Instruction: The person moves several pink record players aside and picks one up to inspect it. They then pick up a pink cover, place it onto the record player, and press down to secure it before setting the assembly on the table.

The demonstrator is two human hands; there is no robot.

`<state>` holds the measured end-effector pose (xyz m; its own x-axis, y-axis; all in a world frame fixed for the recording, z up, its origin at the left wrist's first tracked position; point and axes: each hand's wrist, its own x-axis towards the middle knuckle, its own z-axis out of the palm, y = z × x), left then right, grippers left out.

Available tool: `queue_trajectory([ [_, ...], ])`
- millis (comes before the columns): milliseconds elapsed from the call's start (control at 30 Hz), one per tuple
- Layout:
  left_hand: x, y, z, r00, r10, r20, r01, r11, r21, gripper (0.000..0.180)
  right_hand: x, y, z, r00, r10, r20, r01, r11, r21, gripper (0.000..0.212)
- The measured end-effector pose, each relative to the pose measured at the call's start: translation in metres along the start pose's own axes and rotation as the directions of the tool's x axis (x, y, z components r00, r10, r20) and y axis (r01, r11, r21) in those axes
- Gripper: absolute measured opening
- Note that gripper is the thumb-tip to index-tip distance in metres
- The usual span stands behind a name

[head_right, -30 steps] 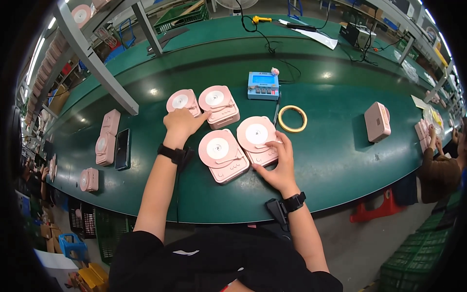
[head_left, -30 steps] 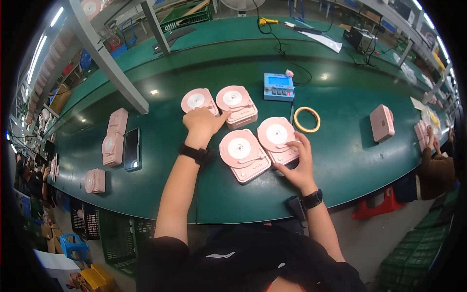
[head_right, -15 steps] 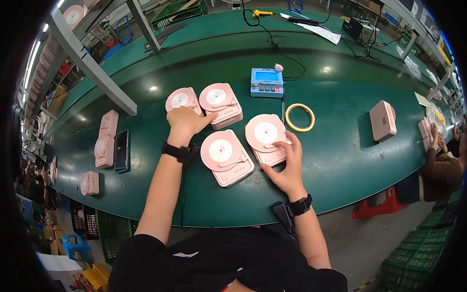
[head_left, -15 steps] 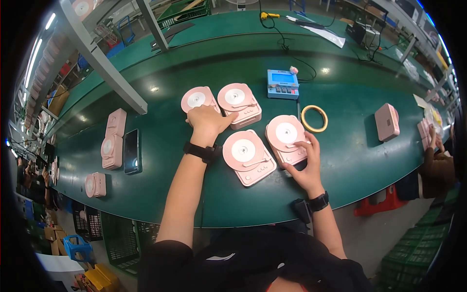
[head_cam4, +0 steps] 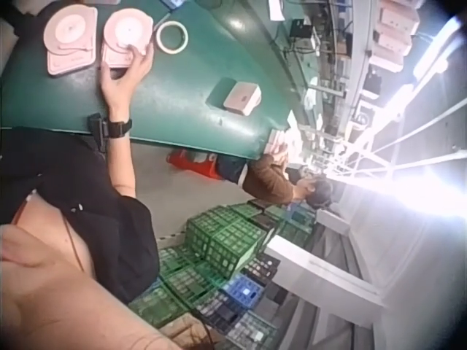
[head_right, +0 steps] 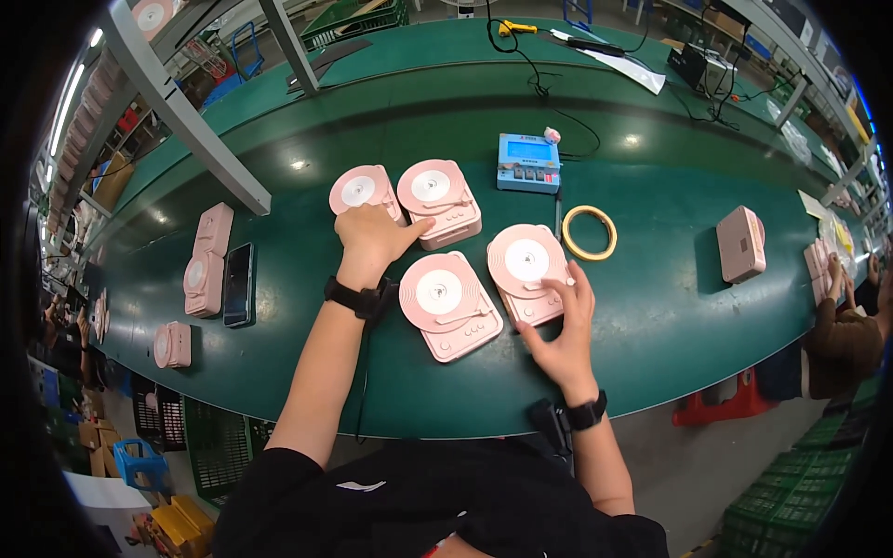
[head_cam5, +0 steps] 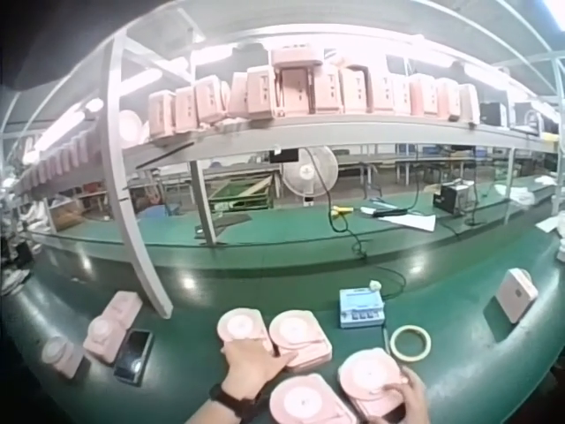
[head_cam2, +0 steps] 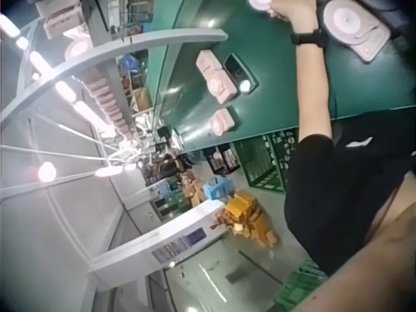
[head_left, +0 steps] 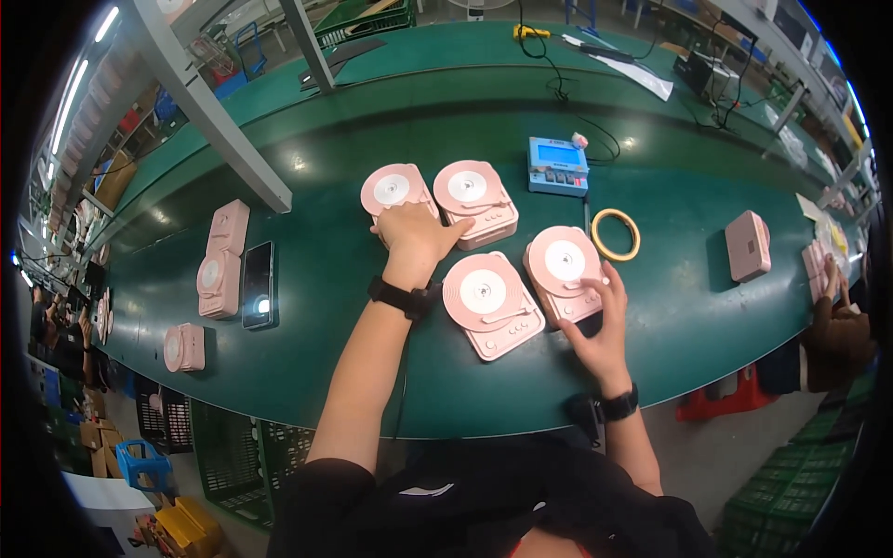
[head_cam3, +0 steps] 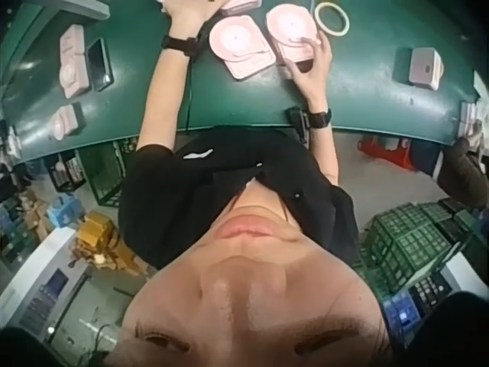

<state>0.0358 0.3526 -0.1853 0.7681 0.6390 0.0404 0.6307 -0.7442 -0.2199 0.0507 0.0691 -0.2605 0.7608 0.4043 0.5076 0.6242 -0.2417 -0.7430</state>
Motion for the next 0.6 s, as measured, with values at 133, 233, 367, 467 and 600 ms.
queue_trajectory([
  [133,-0.007,-0.002,0.015,0.970,-0.021,-0.241,0.008,0.999,-0.053,0.069,-0.024,-0.022,-0.002,0.999,-0.035,0.023,0.033,0.993,0.115,0.043],
  [233,-0.002,-0.002,0.014,0.970,-0.025,-0.243,0.009,0.998,-0.064,0.067,-0.033,-0.026,0.002,0.986,-0.062,0.155,-0.013,0.895,0.445,0.040],
  [367,-0.006,0.001,0.011,0.976,-0.033,-0.217,0.017,0.997,-0.072,0.067,-0.027,-0.039,0.022,0.965,0.026,0.260,-0.187,0.762,0.620,0.040],
  [467,-0.005,-0.002,0.012,0.977,-0.037,-0.210,0.021,0.997,-0.078,0.067,-0.025,-0.034,0.031,0.959,0.072,0.274,-0.237,0.733,0.637,0.041],
  [600,-0.004,-0.004,0.013,0.979,-0.024,-0.200,0.007,0.996,-0.088,0.067,-0.021,-0.030,0.038,0.959,0.013,0.283,-0.143,0.884,0.446,0.043],
])
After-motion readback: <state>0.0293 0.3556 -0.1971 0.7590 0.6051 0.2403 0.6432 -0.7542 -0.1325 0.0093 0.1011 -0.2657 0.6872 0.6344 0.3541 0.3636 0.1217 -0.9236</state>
